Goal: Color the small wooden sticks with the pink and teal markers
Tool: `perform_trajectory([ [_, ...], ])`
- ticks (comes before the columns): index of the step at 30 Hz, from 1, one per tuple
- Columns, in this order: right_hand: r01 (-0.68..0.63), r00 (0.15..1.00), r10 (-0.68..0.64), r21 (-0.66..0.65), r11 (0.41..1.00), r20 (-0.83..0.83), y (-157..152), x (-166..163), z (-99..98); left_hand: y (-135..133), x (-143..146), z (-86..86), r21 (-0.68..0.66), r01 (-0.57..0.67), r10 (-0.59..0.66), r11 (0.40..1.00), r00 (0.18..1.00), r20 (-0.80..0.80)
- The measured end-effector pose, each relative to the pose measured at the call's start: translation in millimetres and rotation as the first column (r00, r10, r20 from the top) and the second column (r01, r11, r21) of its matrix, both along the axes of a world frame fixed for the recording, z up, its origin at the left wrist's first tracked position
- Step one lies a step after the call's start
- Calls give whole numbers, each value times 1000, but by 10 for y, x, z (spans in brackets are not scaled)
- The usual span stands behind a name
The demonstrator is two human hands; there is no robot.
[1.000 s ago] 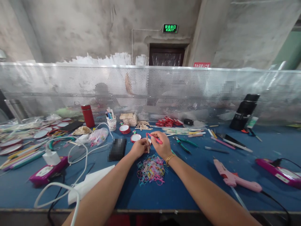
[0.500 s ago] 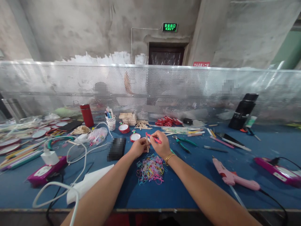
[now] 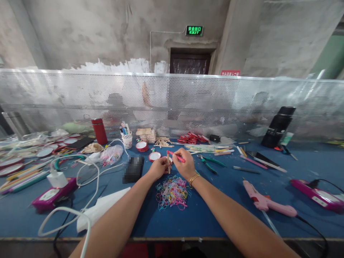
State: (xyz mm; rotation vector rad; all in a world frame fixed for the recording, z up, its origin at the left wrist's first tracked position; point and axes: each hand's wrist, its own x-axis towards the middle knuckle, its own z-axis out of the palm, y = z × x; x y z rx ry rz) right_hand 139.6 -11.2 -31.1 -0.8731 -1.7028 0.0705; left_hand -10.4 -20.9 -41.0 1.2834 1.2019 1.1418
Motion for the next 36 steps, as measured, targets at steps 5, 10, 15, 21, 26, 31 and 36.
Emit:
perform_trajectory([
  [5, -1, 1000, 1, 8, 1000, 0, -16, 4, 4, -21, 11, 22, -8, -6, 6, 1000, 1000, -14],
  [10, -32, 999, 32, -6, 999, 30, -42, -1, 21, -13, 15, 14, -12, 0, 0, 1000, 1000, 7],
  [15, -32, 999, 33, -10, 999, 24, -31, -5, 8, -13, 21, 13, -30, -13, 13, 999, 1000, 9],
  [21, -30, 999, 30, 4, 1000, 34, -27, -7, -5, -34, 32, 28, -39, -26, 26, 999, 1000, 6],
  [26, -25, 999, 25, -7, 1000, 27, -18, -9, -23, -1, 23, -17, -41, -28, 28, 999, 1000, 6],
  [31, -40, 999, 41, -7, 999, 35, -1, -4, -52, 18, 7, -51, -29, -15, 15, 999, 1000, 2],
  [36, -25, 999, 25, 2, 1000, 32, -6, -11, -50, 13, 1, -53, -16, -12, 12, 1000, 1000, -1],
])
